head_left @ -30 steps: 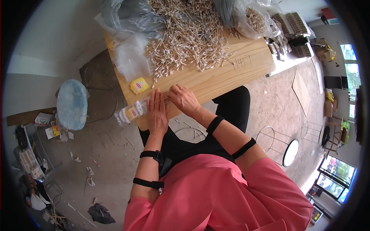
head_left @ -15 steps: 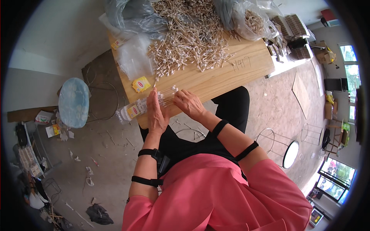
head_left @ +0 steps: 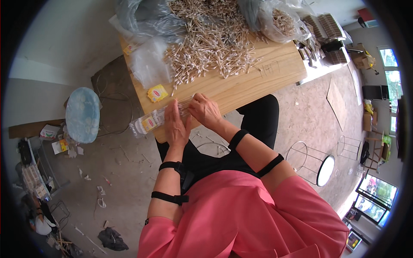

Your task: Manually counting and placing cotton swabs into plastic containers and sealing them.

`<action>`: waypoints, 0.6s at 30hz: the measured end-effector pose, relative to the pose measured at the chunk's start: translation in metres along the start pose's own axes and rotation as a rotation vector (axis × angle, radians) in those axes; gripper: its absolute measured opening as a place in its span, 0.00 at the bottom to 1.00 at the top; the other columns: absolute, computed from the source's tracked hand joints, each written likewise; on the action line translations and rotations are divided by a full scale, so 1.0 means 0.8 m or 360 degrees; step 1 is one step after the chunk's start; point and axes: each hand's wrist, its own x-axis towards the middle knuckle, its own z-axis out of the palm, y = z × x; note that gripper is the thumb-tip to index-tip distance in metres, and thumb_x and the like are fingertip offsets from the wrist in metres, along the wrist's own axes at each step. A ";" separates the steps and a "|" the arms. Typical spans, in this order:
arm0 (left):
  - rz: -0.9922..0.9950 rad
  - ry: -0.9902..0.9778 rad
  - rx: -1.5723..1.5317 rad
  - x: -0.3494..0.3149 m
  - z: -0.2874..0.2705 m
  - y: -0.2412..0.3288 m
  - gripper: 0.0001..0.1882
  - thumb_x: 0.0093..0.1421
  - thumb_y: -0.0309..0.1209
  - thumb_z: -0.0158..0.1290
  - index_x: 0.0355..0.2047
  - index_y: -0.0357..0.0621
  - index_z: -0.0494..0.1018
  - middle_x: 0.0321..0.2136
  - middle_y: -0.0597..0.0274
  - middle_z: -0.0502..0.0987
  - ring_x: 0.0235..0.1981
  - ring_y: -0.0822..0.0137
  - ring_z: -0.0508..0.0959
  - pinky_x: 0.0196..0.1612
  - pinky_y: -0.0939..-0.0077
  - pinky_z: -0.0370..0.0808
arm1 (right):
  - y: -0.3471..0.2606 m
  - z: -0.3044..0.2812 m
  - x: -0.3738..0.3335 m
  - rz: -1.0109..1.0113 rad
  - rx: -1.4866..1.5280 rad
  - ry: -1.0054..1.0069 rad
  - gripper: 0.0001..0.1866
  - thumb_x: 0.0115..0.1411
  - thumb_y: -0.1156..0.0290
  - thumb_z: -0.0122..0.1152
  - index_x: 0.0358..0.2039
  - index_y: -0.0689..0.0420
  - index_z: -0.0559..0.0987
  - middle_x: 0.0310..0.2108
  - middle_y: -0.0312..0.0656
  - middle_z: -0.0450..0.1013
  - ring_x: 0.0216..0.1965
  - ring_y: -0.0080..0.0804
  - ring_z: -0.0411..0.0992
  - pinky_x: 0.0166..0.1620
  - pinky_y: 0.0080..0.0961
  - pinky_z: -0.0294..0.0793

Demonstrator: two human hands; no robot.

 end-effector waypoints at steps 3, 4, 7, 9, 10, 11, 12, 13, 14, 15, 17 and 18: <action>0.0063 0.0021 0.0075 0.002 0.000 0.002 0.39 0.62 0.39 0.54 0.68 0.39 0.49 0.62 0.47 0.62 0.63 0.47 0.61 0.67 0.55 0.59 | 0.001 0.006 -0.001 0.0007 0.0020 0.0062 0.06 0.53 0.69 0.63 0.26 0.56 0.76 0.31 0.41 0.70 0.37 0.42 0.72 0.36 0.37 0.74; 0.0059 0.0022 0.0075 0.002 0.000 0.002 0.39 0.62 0.39 0.54 0.68 0.39 0.49 0.62 0.47 0.62 0.63 0.47 0.61 0.67 0.55 0.59 | 0.000 0.006 -0.001 0.0015 0.0063 0.0108 0.06 0.53 0.69 0.63 0.27 0.56 0.76 0.31 0.41 0.70 0.37 0.42 0.73 0.36 0.37 0.75; 0.0065 0.0047 0.0103 0.002 -0.001 0.002 0.39 0.62 0.39 0.54 0.67 0.39 0.49 0.61 0.48 0.62 0.63 0.47 0.61 0.66 0.56 0.59 | 0.000 -0.002 -0.002 0.0052 0.0123 0.0214 0.05 0.54 0.70 0.64 0.29 0.56 0.77 0.33 0.40 0.71 0.37 0.42 0.73 0.36 0.36 0.75; 0.0052 0.0044 0.0104 0.002 -0.003 0.004 0.39 0.62 0.37 0.54 0.67 0.38 0.49 0.61 0.47 0.63 0.63 0.47 0.61 0.66 0.56 0.60 | 0.002 -0.010 -0.005 0.0064 0.0119 0.0221 0.06 0.54 0.69 0.64 0.30 0.56 0.77 0.33 0.40 0.71 0.38 0.42 0.73 0.37 0.36 0.75; 0.0052 0.0046 0.0102 0.003 -0.005 0.006 0.39 0.62 0.37 0.54 0.67 0.38 0.49 0.61 0.47 0.63 0.63 0.47 0.61 0.66 0.56 0.60 | 0.003 -0.013 -0.006 0.0079 0.0115 0.0232 0.06 0.55 0.69 0.65 0.31 0.56 0.78 0.34 0.40 0.72 0.38 0.41 0.73 0.37 0.36 0.75; 0.0038 0.0026 0.0076 0.003 -0.007 0.007 0.38 0.61 0.37 0.55 0.67 0.39 0.51 0.61 0.48 0.62 0.63 0.47 0.61 0.66 0.56 0.60 | 0.004 -0.014 -0.007 0.0077 0.0113 0.0232 0.06 0.55 0.69 0.65 0.31 0.56 0.78 0.34 0.40 0.72 0.38 0.41 0.73 0.37 0.36 0.75; 0.0026 0.0004 0.0050 0.003 -0.008 0.008 0.37 0.61 0.36 0.55 0.66 0.40 0.52 0.62 0.49 0.62 0.63 0.47 0.61 0.66 0.55 0.60 | 0.006 -0.015 -0.008 0.0049 0.0111 0.0233 0.06 0.55 0.70 0.65 0.30 0.56 0.78 0.34 0.40 0.72 0.37 0.42 0.74 0.36 0.36 0.75; 0.0028 0.0005 0.0048 0.004 -0.010 0.010 0.37 0.61 0.36 0.55 0.66 0.40 0.52 0.62 0.49 0.62 0.63 0.47 0.61 0.66 0.55 0.60 | 0.007 -0.015 -0.009 0.0021 0.0110 0.0234 0.05 0.56 0.70 0.65 0.30 0.56 0.78 0.34 0.40 0.72 0.37 0.42 0.74 0.36 0.36 0.75; 0.0050 0.0022 0.0009 0.005 -0.011 0.011 0.33 0.62 0.35 0.54 0.64 0.43 0.55 0.62 0.50 0.61 0.63 0.46 0.61 0.65 0.54 0.61 | 0.009 -0.015 -0.010 0.0021 0.0108 0.0236 0.05 0.56 0.70 0.65 0.30 0.56 0.78 0.34 0.40 0.72 0.37 0.42 0.74 0.36 0.36 0.75; 0.0070 0.0041 -0.0028 0.005 -0.012 0.011 0.30 0.62 0.35 0.54 0.63 0.46 0.58 0.63 0.51 0.60 0.63 0.46 0.61 0.64 0.53 0.61 | 0.009 -0.014 -0.009 0.0127 0.0198 0.0256 0.05 0.56 0.71 0.65 0.31 0.56 0.77 0.34 0.40 0.72 0.36 0.43 0.74 0.36 0.36 0.74; 0.0106 0.0072 -0.0003 0.004 -0.012 0.011 0.25 0.61 0.32 0.55 0.58 0.47 0.62 0.63 0.54 0.60 0.63 0.48 0.61 0.64 0.53 0.61 | 0.011 -0.014 -0.010 0.0231 0.0288 0.0278 0.05 0.56 0.71 0.65 0.32 0.56 0.77 0.34 0.41 0.72 0.35 0.43 0.74 0.35 0.36 0.74; 0.0138 0.0103 0.0021 0.002 -0.011 0.010 0.20 0.60 0.30 0.56 0.53 0.49 0.67 0.63 0.57 0.59 0.63 0.50 0.61 0.65 0.54 0.62 | 0.011 -0.015 -0.011 0.0241 0.0308 0.0325 0.06 0.56 0.72 0.64 0.32 0.56 0.76 0.34 0.41 0.72 0.34 0.44 0.74 0.35 0.36 0.74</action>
